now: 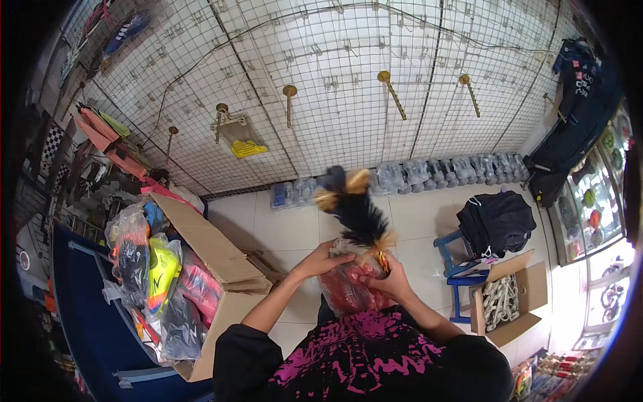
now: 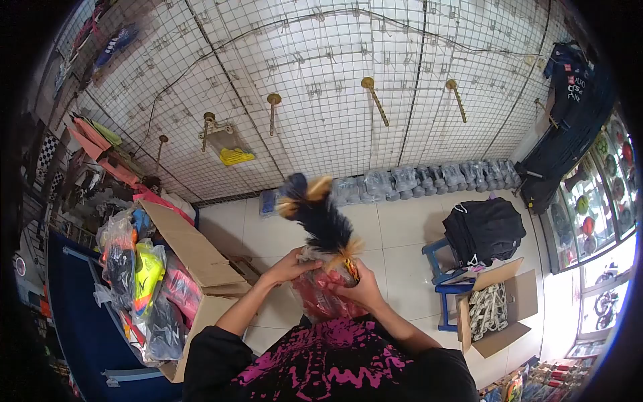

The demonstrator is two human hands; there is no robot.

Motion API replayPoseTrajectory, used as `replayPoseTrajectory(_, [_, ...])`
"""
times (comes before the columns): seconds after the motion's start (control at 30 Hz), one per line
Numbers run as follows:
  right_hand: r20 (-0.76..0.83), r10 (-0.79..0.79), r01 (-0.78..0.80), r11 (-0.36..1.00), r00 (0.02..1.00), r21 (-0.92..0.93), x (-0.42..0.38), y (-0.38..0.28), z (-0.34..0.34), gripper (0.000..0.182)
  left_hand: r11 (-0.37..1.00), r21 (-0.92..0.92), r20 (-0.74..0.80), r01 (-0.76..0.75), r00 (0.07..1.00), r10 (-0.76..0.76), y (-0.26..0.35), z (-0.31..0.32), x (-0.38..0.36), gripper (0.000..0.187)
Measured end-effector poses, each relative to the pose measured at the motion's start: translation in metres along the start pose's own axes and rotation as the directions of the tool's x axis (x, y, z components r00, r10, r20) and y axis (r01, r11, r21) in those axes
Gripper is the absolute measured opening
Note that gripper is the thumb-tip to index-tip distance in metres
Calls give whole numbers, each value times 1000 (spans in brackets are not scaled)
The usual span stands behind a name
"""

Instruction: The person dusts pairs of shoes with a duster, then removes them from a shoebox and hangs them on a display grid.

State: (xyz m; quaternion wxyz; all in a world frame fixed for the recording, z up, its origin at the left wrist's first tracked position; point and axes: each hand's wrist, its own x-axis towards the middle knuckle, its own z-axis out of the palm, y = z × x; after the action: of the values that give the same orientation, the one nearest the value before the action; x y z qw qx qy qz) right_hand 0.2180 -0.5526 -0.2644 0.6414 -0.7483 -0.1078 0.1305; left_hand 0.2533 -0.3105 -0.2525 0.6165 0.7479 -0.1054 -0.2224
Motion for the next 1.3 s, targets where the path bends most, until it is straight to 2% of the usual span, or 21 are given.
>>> replayPoseTrajectory(0.07, [28, -51, 52, 998, 998, -39, 6, -8, -5, 76, 1000, 0, 17, -15, 1000, 15, -4, 0, 0, 50])
replayPoseTrajectory(0.13, [125, -21, 30, 997, 992, -69, 13, -23, -7, 80, 999, -34, 25, -43, 999, 43, -12, 0, 6, 59])
replayPoseTrajectory(0.2, [182, -57, 80, 990, 982, -118, 18, -36, -6, 83, 997, 69, 11, 19, 1000, -19, -6, 0, 5, 62])
replayPoseTrajectory(0.23, [162, -31, 52, 990, 986, -129, 19, -34, -5, 83, 991, 122, 2, 50, 999, -50, -3, 0, 4, 63])
replayPoseTrajectory(0.3, [125, 22, -3, 989, 992, -149, 18, -24, 0, 82, 997, 76, -19, 2, 1000, -1, -11, 1, 6, 57])
replayPoseTrajectory(0.33, [67, -2, 10, 994, 998, -108, 14, -23, 3, 82, 998, 51, -34, -20, 999, 22, -15, 3, 6, 53])
replayPoseTrajectory(0.4, [-48, -47, 46, 999, 998, -28, 11, -23, 11, 81, 999, 33, -28, -1, 1000, 1, -11, 3, 3, 55])
replayPoseTrajectory(0.5, [-112, -4, -4, 997, 994, -79, 12, -18, 12, 80, 999, 37, -31, 33, 999, -32, 8, 4, -1, 56])
replayPoseTrajectory(0.63, [-1, 3, -3, 989, 1000, -146, 20, -21, 2, 75, 997, -18, -21, 71, 997, -71, 21, 7, -2, 50])
replayPoseTrajectory(0.7, [10, 44, -40, 975, 999, -218, 25, -23, 4, 74, 984, -149, -86, 102, 990, -116, 7, 8, 3, 42])
replayPoseTrajectory(0.73, [7, 72, -69, 979, 997, -189, 26, -22, 3, 77, 970, -215, -117, 112, 983, -140, 2, 8, 5, 38])
replayPoseTrajectory(0.83, [20, 135, -133, 987, 991, -93, 34, -8, 2, 83, 951, -310, -206, -10, 977, -57, -1, 12, 3, 27])
replayPoseTrajectory(0.9, [51, 147, -146, 989, 988, -23, 37, 7, -1, 82, 954, -297, -196, -45, 981, -15, -10, 11, 3, 25])
replayPoseTrajectory(0.93, [86, 148, -153, 986, 985, 65, 36, 9, -3, 77, 955, -291, -194, -65, 981, 7, -13, 11, 2, 24])
replayPoseTrajectory(1.0, [160, 125, -160, 960, 979, 231, 39, 11, -7, 67, 941, -336, -247, 41, 960, -130, -6, 15, -3, 25])
replayPoseTrajectory(1.03, [137, 102, -137, 948, 985, 285, 40, 19, -8, 64, 929, -361, -279, 79, 942, -188, -1, 17, -4, 26])
replayPoseTrajectory(1.1, [100, 47, -83, 917, 994, 390, 45, 40, -9, 57, 938, -335, -250, 92, 951, -183, -14, 11, -1, 35])
replayPoseTrajectory(1.17, [42, -29, 21, 981, 999, 191, 60, 38, -21, 47, 938, -338, -225, 74, 962, -157, -23, 8, 1, 41])
replayPoseTrajectory(1.2, [13, -70, 68, 994, 997, 87, 67, 33, -27, 42, 960, -279, -207, 36, 973, -97, -25, 9, 1, 44])
replayPoseTrajectory(1.27, [174, -58, 35, 991, 983, 132, 80, 15, -36, 31, 986, -159, -154, -40, 988, 15, -27, 13, 3, 50])
replayPoseTrajectory(1.3, [250, -51, 13, 988, 967, 151, 84, 6, -39, 26, 980, -170, -174, -102, 982, 72, -22, 20, 3, 49])
